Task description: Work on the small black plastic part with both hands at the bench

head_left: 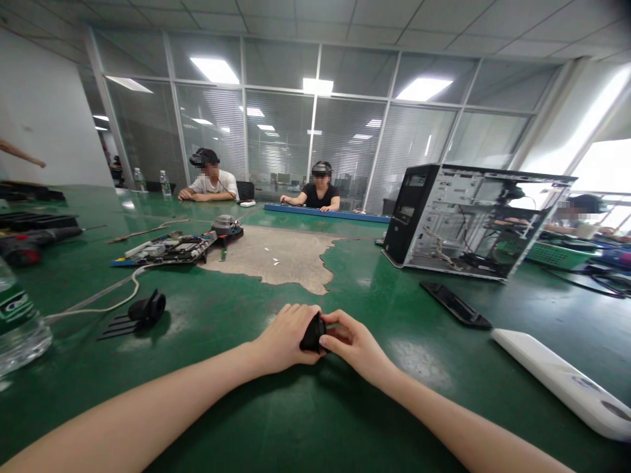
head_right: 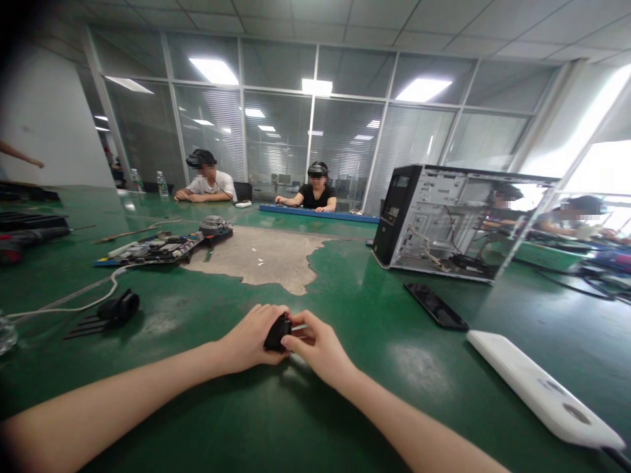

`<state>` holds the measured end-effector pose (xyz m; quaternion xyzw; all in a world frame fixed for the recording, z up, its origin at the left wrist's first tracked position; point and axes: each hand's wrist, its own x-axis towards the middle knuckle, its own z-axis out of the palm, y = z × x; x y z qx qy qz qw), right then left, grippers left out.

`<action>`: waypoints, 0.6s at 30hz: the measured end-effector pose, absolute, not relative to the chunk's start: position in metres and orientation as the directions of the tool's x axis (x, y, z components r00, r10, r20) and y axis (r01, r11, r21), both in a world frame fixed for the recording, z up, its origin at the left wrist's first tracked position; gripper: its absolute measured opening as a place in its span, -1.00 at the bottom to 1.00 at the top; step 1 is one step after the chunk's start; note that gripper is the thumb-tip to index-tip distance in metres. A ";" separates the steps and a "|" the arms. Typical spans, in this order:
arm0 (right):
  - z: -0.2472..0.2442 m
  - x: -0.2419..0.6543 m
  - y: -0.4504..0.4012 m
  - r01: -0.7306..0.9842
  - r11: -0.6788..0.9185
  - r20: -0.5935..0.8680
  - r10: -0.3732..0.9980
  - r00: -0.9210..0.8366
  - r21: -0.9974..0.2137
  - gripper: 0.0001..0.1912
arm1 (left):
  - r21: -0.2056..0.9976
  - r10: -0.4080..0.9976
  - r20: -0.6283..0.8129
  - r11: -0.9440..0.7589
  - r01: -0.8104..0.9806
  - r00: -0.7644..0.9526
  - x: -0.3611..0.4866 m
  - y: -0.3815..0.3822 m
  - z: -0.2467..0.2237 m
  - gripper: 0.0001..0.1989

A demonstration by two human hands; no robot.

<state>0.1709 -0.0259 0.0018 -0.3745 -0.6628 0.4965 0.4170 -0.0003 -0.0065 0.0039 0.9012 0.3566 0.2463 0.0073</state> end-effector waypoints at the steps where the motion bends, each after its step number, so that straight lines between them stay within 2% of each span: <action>1: 0.001 0.171 -0.026 0.098 0.245 0.195 0.912 -0.361 -0.964 -0.76 | 0.191 0.645 0.441 -0.747 0.636 0.625 0.000 -0.007 0.004 -0.47; 4: 0.000 0.172 -0.023 0.114 0.270 0.217 0.915 -0.341 -0.956 -0.80 | 0.202 0.639 0.439 -0.755 0.624 0.632 0.000 -0.007 0.004 -0.47; 12: 0.002 0.173 -0.021 0.116 0.235 0.169 0.896 -0.410 -0.965 -0.74 | 0.192 0.633 0.448 -0.758 0.624 0.632 -0.001 -0.008 0.003 -0.45; 18: 0.000 0.174 -0.026 0.079 0.281 0.227 0.886 -0.404 -0.956 -0.72 | 0.195 0.638 0.439 -0.755 0.626 0.633 0.000 -0.006 0.002 -0.47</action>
